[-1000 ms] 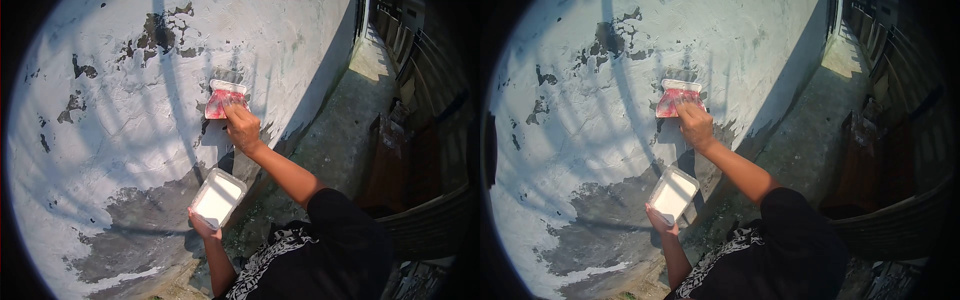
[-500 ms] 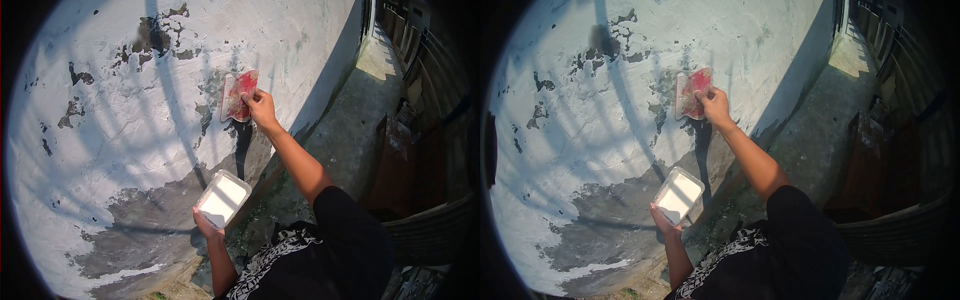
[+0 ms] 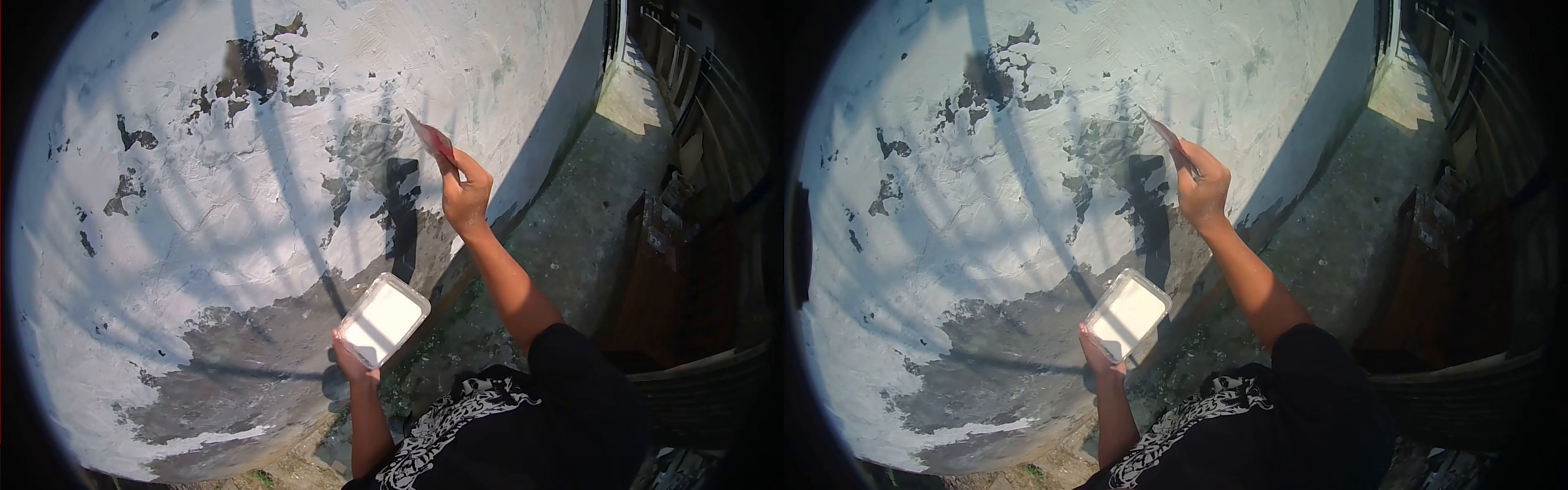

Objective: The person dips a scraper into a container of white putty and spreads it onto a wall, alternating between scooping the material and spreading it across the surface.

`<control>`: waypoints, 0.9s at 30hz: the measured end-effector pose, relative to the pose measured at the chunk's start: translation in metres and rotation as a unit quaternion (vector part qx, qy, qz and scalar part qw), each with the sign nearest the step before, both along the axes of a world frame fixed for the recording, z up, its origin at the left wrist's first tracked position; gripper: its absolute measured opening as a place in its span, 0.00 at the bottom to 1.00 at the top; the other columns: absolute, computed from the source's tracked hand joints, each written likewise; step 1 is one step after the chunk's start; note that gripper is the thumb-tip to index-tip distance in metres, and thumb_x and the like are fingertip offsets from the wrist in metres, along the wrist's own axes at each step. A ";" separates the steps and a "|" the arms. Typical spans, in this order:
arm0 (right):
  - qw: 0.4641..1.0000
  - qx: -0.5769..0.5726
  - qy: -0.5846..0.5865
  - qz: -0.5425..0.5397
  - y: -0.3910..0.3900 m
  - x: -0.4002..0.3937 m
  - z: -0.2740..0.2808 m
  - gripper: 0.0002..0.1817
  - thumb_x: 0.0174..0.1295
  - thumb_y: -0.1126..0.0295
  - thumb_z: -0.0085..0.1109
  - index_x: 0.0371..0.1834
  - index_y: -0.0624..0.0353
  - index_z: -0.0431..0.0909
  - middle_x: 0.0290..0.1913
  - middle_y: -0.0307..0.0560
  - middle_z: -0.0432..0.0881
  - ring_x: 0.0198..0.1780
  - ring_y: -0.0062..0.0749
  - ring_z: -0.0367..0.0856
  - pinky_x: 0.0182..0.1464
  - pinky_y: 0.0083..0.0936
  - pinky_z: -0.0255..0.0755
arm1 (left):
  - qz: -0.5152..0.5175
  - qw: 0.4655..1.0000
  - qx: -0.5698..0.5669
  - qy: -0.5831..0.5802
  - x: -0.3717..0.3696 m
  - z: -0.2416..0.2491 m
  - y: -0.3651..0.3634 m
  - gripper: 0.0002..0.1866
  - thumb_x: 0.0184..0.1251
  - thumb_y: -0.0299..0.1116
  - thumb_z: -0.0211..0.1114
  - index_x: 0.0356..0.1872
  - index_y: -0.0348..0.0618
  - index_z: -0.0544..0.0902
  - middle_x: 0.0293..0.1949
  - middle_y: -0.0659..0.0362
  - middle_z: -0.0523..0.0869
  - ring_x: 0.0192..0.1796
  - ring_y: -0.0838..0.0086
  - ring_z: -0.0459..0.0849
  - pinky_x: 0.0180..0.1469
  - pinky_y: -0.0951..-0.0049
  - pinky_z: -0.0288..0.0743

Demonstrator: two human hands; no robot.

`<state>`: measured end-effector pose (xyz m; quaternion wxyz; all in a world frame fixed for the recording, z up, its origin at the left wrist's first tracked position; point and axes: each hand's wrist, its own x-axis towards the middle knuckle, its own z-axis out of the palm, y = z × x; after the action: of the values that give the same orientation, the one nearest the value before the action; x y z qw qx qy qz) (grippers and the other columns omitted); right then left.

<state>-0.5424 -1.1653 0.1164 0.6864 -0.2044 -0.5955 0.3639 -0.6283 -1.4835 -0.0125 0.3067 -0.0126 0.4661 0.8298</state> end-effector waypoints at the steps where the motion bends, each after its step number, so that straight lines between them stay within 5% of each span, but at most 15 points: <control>1: 0.993 0.086 -0.016 -0.079 -0.001 -0.006 0.006 0.13 0.64 0.78 0.64 0.52 0.60 0.87 0.44 0.49 0.91 0.43 0.39 0.90 0.46 0.27 0.80 | 0.003 1.000 0.000 -0.008 0.002 0.001 0.002 0.32 0.80 0.60 0.47 0.65 0.41 0.76 0.60 0.56 0.82 0.63 0.61 0.79 0.68 0.60 0.69; 2: 0.980 0.141 -0.031 -0.137 -0.002 -0.015 0.009 0.18 0.58 0.81 0.64 0.52 0.57 0.86 0.43 0.51 0.89 0.41 0.48 0.89 0.44 0.32 0.81 | 0.005 1.000 -0.001 -0.016 0.001 0.001 0.003 0.32 0.80 0.60 0.48 0.64 0.41 0.76 0.60 0.56 0.82 0.63 0.61 0.79 0.68 0.60 0.69; 7: 0.953 0.219 -0.149 -0.149 -0.047 -0.049 0.003 0.21 0.48 0.79 0.66 0.49 0.57 0.84 0.36 0.47 0.84 0.34 0.44 0.86 0.37 0.39 0.78 | 0.027 0.999 -0.019 -0.040 -0.004 -0.016 0.001 0.31 0.80 0.60 0.49 0.65 0.43 0.76 0.62 0.57 0.81 0.64 0.61 0.78 0.69 0.60 0.68; 11: 0.928 0.277 -0.207 -0.140 -0.064 -0.055 -0.038 0.21 0.48 0.78 0.66 0.49 0.58 0.85 0.38 0.47 0.86 0.38 0.44 0.88 0.38 0.36 0.80 | -0.027 0.999 -0.005 -0.026 -0.012 -0.038 -0.006 0.35 0.78 0.63 0.47 0.70 0.43 0.73 0.65 0.56 0.79 0.68 0.60 0.76 0.72 0.55 0.65; 13: 0.906 0.351 -0.208 -0.112 -0.062 -0.040 -0.054 0.20 0.49 0.78 0.66 0.48 0.58 0.86 0.42 0.49 0.89 0.43 0.44 0.90 0.42 0.33 0.83 | -0.092 0.990 0.088 0.053 -0.020 -0.037 -0.004 0.34 0.81 0.60 0.45 0.68 0.40 0.74 0.63 0.53 0.81 0.66 0.61 0.78 0.71 0.58 0.67; 15: 0.896 0.338 -0.268 -0.103 -0.055 -0.017 -0.059 0.20 0.50 0.78 0.66 0.49 0.55 0.87 0.45 0.50 0.90 0.49 0.45 0.90 0.46 0.33 0.84 | -0.108 0.988 0.097 0.051 -0.031 -0.033 0.001 0.32 0.82 0.56 0.43 0.66 0.37 0.75 0.61 0.51 0.83 0.63 0.61 0.81 0.69 0.61 0.69; 20: 0.934 0.293 -0.183 -0.097 -0.037 0.000 0.000 0.25 0.49 0.87 0.64 0.52 0.57 0.86 0.49 0.54 0.89 0.52 0.52 0.89 0.57 0.40 0.82 | -0.137 0.986 0.079 0.043 -0.050 -0.015 0.019 0.33 0.83 0.56 0.41 0.65 0.36 0.76 0.62 0.51 0.83 0.63 0.61 0.82 0.68 0.62 0.71; 25: 0.940 0.269 -0.143 -0.157 -0.027 -0.030 0.020 0.24 0.49 0.86 0.64 0.52 0.58 0.86 0.48 0.54 0.89 0.55 0.51 0.87 0.56 0.41 0.81 | -0.194 0.978 0.076 0.007 -0.054 0.002 0.030 0.32 0.84 0.54 0.42 0.66 0.34 0.74 0.62 0.49 0.83 0.63 0.59 0.82 0.68 0.61 0.71; 27: 0.915 0.289 -0.221 -0.174 -0.033 -0.039 -0.004 0.24 0.49 0.84 0.65 0.52 0.57 0.87 0.45 0.51 0.89 0.52 0.49 0.88 0.53 0.41 0.82 | -0.195 0.978 0.068 0.019 -0.055 -0.001 0.033 0.31 0.84 0.54 0.42 0.66 0.34 0.74 0.62 0.49 0.83 0.63 0.59 0.82 0.69 0.62 0.71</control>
<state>-0.5809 -1.1982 0.1126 0.6186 -0.1727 -0.7665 -0.0038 -0.6833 -1.4507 -0.0137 0.4538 0.1154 0.4076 0.7840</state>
